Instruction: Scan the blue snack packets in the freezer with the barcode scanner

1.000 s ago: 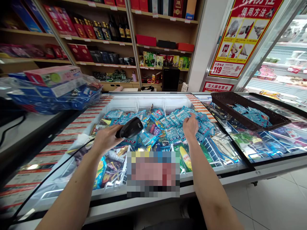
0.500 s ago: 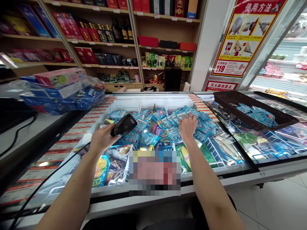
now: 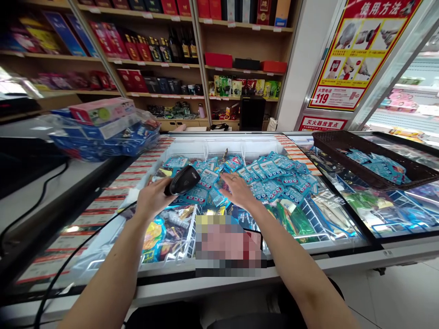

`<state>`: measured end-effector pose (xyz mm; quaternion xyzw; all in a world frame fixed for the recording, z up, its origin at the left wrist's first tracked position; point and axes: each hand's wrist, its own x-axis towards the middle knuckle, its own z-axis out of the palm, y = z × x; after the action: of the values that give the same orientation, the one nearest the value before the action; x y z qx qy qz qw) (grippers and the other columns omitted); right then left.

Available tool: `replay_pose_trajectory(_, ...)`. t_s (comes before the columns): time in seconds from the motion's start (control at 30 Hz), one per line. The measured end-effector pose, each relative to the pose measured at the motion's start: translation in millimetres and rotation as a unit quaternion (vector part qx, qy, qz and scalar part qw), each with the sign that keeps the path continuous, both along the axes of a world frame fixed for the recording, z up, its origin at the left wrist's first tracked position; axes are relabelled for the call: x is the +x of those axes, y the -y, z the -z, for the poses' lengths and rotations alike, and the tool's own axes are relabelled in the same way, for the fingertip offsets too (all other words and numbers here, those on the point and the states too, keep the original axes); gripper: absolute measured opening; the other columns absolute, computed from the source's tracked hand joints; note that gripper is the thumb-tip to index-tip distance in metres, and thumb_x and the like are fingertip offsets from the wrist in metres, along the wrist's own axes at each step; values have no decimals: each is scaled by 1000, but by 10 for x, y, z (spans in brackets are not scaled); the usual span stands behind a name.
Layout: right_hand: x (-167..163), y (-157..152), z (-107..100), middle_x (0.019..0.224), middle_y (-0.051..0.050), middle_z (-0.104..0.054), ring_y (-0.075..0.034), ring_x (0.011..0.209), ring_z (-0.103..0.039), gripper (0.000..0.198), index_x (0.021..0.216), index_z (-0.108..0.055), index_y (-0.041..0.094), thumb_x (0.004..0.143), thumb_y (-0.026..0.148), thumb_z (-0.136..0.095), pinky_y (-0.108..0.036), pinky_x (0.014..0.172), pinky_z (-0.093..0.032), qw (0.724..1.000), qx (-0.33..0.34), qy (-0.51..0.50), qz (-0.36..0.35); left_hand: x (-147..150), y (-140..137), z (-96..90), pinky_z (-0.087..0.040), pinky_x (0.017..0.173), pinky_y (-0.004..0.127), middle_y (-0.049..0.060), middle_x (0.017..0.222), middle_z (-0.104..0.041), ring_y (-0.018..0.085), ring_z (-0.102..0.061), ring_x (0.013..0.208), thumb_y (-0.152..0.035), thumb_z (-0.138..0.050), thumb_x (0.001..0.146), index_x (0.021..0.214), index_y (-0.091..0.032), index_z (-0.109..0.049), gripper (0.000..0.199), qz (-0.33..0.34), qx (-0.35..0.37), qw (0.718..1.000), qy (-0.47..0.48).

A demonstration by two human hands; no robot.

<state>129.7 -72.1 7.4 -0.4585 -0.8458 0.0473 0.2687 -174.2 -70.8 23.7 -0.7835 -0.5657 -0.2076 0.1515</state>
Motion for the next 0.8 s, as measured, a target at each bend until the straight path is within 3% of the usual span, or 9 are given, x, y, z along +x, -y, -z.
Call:
replay_pose_trajectory(0.13, -178, 25, -16, 149, -3, -28, -23, 134, -31, 64, 142, -27, 30, 86, 49, -50, -44, 107, -29, 992, -33, 27, -115, -20, 11, -22, -43, 64, 29, 4, 108, -66, 23, -63, 93, -42, -51, 77, 109, -24, -58, 37, -2, 1, 1000, -1)
replay_pose_trajectory(0.3, -159, 47, -72, 141, 0, -43, -22, 127, -42, 39, 124, -53, 32, 87, 46, -51, -43, 103, -35, 985, -58, 17, -161, -42, 11, -37, -44, 66, 29, 4, 104, -67, 23, -63, 93, -43, -52, 76, 109, -24, -59, 38, -13, 8, 1000, 20)
replay_pose_trajectory(0.4, -56, 35, -73, 127, -3, -55, -20, 115, -52, 28, 103, -64, 26, 89, 43, -47, -38, 96, -41, 993, -54, -11, -105, -40, 11, -42, -44, 67, 29, 4, 104, -68, 23, -63, 93, -42, -53, 76, 109, -24, -59, 38, -9, 10, 1000, 24)
replay_pose_trajectory(0.5, 29, 11, -20, 110, -6, -60, -19, 100, -58, 34, 93, -64, 21, 91, 46, -41, -34, 87, -45, 998, -36, -46, -12, -17, 11, -45, -43, 66, 29, 4, 104, -67, 23, -63, 93, -41, -53, 76, 109, -24, -59, 37, 5, 15, 1000, 22)
replay_pose_trajectory(0.63, 50, -14, 81, 113, -7, -57, -19, 102, -55, 40, 109, -56, 20, 88, 52, -45, -33, 88, -43, 998, -11, -56, 39, 31, 5, -42, -42, 63, 28, 4, 104, -67, 22, -63, 91, -38, -51, 77, 106, -24, -60, 33, 34, 25, 999, 10)
replay_pose_trajectory(0.8, 45, -55, 164, 123, -13, -52, -28, 117, -43, 65, 125, -50, 19, 77, 62, -53, -45, 99, -34, 995, 28, 11, 93, 83, 15, -44, -41, 60, 27, 5, 103, -67, 22, -64, 87, -35, -51, 76, 106, -24, -60, 33, 47, 6, 999, -21)
